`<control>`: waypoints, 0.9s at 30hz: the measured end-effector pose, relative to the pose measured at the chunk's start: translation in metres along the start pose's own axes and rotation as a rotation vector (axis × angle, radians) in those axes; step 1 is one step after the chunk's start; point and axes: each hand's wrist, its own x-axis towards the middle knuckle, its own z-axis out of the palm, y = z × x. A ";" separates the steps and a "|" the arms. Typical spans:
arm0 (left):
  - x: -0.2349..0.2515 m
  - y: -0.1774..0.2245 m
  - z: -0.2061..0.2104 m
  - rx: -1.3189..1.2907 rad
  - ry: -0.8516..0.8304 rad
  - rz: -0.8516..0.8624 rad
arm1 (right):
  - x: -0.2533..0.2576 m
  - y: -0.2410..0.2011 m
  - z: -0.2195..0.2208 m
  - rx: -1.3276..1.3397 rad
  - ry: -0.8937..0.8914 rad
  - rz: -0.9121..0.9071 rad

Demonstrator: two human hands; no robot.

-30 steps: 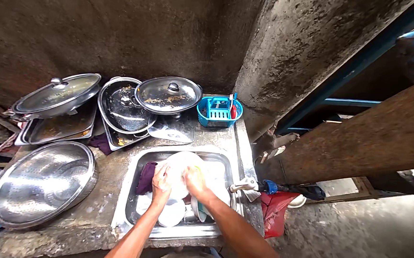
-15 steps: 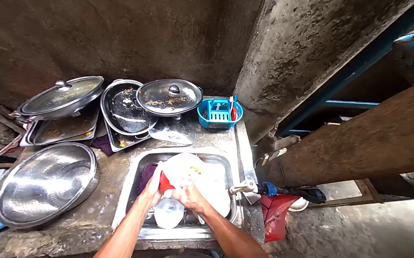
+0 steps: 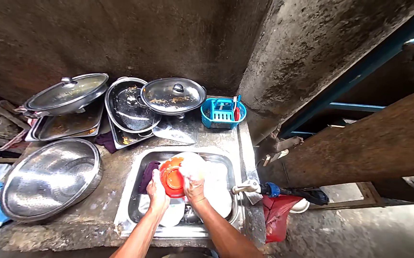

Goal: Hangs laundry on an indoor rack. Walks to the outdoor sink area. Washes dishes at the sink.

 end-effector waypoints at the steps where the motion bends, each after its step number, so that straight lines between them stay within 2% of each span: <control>1: -0.002 0.000 0.002 0.037 -0.001 0.017 | -0.006 -0.005 0.002 0.001 -0.028 -0.076; 4: -0.008 -0.004 0.002 0.183 -0.095 0.227 | -0.011 -0.015 0.006 0.008 -0.172 -0.186; 6: -0.009 -0.009 -0.007 0.400 -0.136 0.418 | -0.002 -0.011 -0.001 -0.059 -0.333 -0.139; 7: -0.012 -0.008 -0.012 0.508 -0.175 0.519 | 0.011 -0.010 -0.009 -0.097 -0.503 0.006; 8: -0.016 -0.006 -0.016 0.597 -0.222 0.611 | 0.034 -0.011 -0.018 -0.118 -0.709 0.233; 9: -0.023 -0.004 -0.018 0.659 -0.260 0.686 | 0.055 -0.007 -0.023 -0.093 -0.827 0.458; 10: -0.028 -0.005 -0.020 0.693 -0.281 0.756 | 0.068 0.001 -0.023 -0.063 -0.844 0.602; 11: -0.030 -0.007 -0.021 0.701 -0.296 0.819 | 0.074 0.005 -0.020 -0.046 -0.809 0.663; 13: -0.025 -0.009 -0.018 0.737 -0.282 0.873 | 0.074 -0.015 -0.019 -0.113 -0.792 0.652; 15: -0.013 -0.007 -0.016 0.709 -0.245 0.731 | 0.050 -0.050 -0.018 -0.179 -0.787 0.485; 16: -0.006 -0.006 -0.015 0.579 -0.227 0.628 | 0.030 -0.060 -0.013 -0.153 -0.698 0.333; 18: 0.003 0.005 -0.008 0.309 -0.161 0.447 | -0.011 -0.052 0.006 -0.061 -0.388 0.004; 19: 0.004 0.009 -0.005 0.293 -0.096 0.419 | -0.023 -0.043 0.014 -0.037 -0.295 -0.076; 20: 0.002 0.011 -0.003 0.352 -0.048 0.434 | -0.027 -0.036 0.017 -0.038 -0.278 -0.067; 22: -0.009 0.010 -0.001 0.545 -0.009 0.546 | -0.017 -0.027 0.017 -0.046 -0.277 0.132; 24: -0.020 0.005 -0.014 0.687 -0.114 0.672 | -0.007 -0.018 0.014 -0.004 -0.364 0.374; 27: -0.016 -0.002 -0.038 0.963 -0.281 0.890 | 0.026 0.001 -0.007 -0.177 -0.685 0.639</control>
